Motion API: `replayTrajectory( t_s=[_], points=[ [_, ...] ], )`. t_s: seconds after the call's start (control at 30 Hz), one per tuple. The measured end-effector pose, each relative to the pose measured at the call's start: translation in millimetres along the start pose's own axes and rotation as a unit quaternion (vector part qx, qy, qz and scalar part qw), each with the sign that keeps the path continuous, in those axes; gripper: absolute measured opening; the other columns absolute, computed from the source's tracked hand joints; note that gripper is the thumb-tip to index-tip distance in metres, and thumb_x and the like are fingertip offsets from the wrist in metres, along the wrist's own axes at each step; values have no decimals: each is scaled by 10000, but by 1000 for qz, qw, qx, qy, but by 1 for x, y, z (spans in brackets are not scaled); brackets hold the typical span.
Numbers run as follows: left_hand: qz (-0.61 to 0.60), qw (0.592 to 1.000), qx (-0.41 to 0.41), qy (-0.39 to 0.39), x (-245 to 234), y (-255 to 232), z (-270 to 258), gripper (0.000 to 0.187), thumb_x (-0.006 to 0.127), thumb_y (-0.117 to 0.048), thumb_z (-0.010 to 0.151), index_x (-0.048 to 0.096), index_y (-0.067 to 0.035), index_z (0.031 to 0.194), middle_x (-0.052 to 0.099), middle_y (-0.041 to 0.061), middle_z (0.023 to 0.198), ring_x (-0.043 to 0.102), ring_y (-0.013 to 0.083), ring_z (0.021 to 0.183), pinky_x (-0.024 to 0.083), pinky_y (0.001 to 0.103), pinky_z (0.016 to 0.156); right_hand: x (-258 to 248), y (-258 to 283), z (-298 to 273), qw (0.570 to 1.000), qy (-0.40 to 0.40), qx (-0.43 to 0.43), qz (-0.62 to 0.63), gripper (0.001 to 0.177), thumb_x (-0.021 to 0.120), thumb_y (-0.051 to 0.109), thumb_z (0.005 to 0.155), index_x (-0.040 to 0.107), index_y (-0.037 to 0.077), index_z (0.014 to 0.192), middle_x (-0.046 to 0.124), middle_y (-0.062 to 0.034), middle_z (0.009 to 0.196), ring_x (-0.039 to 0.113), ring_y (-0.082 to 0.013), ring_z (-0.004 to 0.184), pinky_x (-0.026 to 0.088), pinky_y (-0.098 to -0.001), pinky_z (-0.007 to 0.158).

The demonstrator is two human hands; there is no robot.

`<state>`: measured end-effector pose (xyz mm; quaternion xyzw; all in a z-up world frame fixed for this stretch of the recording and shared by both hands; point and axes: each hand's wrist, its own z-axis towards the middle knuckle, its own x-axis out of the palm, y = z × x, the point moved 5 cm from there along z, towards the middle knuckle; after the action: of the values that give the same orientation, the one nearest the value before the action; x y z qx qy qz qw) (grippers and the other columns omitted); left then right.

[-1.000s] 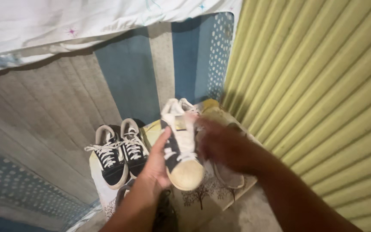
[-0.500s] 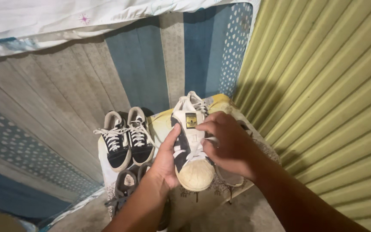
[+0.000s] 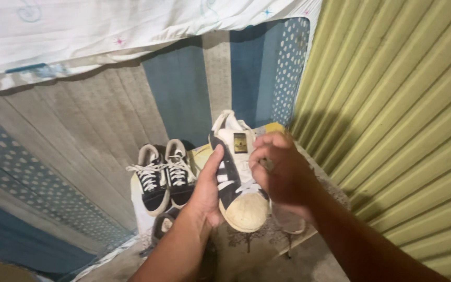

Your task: The person removes the laces from a black and white sneaker, then re-laces it by threading the laces through the eyelets and tying a knot. The person handles the shoe and laces by hand throughout the clip.

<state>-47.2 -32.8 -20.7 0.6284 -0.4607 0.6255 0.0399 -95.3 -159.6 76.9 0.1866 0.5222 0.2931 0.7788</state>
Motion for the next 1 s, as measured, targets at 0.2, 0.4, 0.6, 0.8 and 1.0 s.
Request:
replayTrajectory(
  t_s=[0.2,0.4,0.6,0.8,1.0],
  points=[
    [-3,1000,1,8,-3,-18,-11,601,568,-584,927,665,-75,1232,751,91,1011,733,215,876,603,381,815,10,28,-3,976,-56,-209,-36,47,710,77,828,680,66,864,538,-148,1362,482,-344,1330,412,-449,1102],
    [33,998,-48,27,-5,-41,-23,629,554,-612,902,670,-89,1232,734,114,1067,710,251,961,603,430,860,29,54,-8,992,-78,-100,-9,67,684,57,856,722,38,908,483,-169,1446,482,-341,1366,428,-430,1085],
    [81,988,-129,16,-15,-52,-24,682,554,-683,938,678,-53,1170,690,137,1037,679,273,964,590,442,875,53,67,-19,989,-127,53,46,100,637,46,907,717,40,967,498,-142,1454,569,-315,1288,489,-375,1008],
    [107,976,-159,103,-12,-49,-32,680,489,-676,905,707,-79,1146,736,107,1029,708,222,944,589,376,853,61,70,-30,975,-154,151,52,101,630,76,907,706,40,964,471,-113,1487,611,-283,1245,518,-356,996],
    [139,983,-93,74,-19,-53,-21,595,554,-616,951,667,-88,1200,690,91,1016,670,205,911,576,350,825,66,66,-26,959,-128,199,155,127,615,110,935,712,34,963,439,-89,1534,644,-256,1238,537,-350,1004]
  ],
)
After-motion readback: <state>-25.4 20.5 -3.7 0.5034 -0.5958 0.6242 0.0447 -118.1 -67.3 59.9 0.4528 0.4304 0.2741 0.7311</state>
